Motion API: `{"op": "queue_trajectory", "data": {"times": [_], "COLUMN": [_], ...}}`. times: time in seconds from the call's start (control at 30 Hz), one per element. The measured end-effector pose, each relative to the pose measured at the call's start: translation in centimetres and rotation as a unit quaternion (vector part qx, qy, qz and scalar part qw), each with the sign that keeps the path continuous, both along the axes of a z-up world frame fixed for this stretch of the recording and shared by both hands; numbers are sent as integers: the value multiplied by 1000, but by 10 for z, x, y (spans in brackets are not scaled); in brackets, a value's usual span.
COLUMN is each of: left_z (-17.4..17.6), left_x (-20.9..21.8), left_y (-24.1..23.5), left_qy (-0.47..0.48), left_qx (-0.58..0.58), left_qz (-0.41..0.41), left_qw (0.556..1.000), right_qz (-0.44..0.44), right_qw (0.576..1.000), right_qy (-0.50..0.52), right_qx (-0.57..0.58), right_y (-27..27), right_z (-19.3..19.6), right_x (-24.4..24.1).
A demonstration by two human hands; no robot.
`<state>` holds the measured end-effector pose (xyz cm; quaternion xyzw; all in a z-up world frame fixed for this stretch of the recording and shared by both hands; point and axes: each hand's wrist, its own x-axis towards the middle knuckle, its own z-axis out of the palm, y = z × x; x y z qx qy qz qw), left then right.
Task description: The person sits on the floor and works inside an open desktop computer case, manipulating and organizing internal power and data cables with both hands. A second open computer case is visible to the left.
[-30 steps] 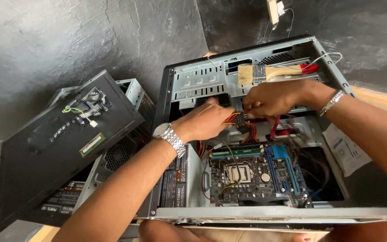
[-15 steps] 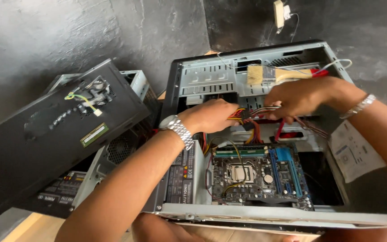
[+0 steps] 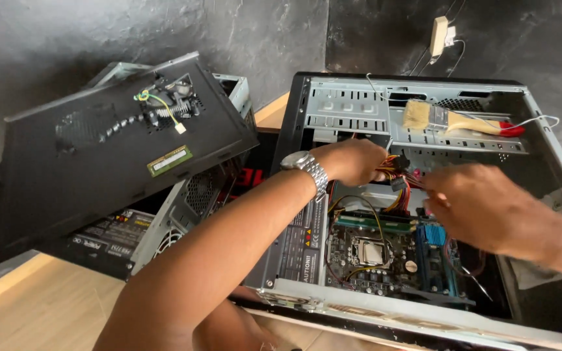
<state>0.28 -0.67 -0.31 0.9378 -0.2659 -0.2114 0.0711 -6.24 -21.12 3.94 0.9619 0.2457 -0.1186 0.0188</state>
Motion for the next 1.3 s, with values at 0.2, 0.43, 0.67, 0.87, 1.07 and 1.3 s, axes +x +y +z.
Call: {"op": "queue_trajectory", "data": {"times": [0.2, 0.43, 0.67, 0.87, 1.07, 1.3], "left_z": [-32, -8, -53, -43, -40, 32], "left_x": [31, 16, 56, 55, 56, -10], "left_y": [-3, -1, -2, 2, 3, 5], "left_qy": [-48, 21, 153, 178, 144, 121], "left_qx": [-27, -39, -203, -210, -144, -37], "left_qz": [-30, 25, 10, 52, -6, 10], "left_qw": [998, 999, 967, 960, 979, 992], "right_qz": [107, 305, 341, 262, 171, 12], "right_qw": [993, 911, 917, 932, 950, 992], "right_qy": [-31, -257, -187, -211, -102, 95], "right_qx": [36, -102, -86, 135, 241, 84], "right_y": [30, 33, 49, 42, 45, 39], "right_z": [-5, -20, 4, -39, -27, 29], "right_x": [-42, -25, -14, 1, -11, -24]}}
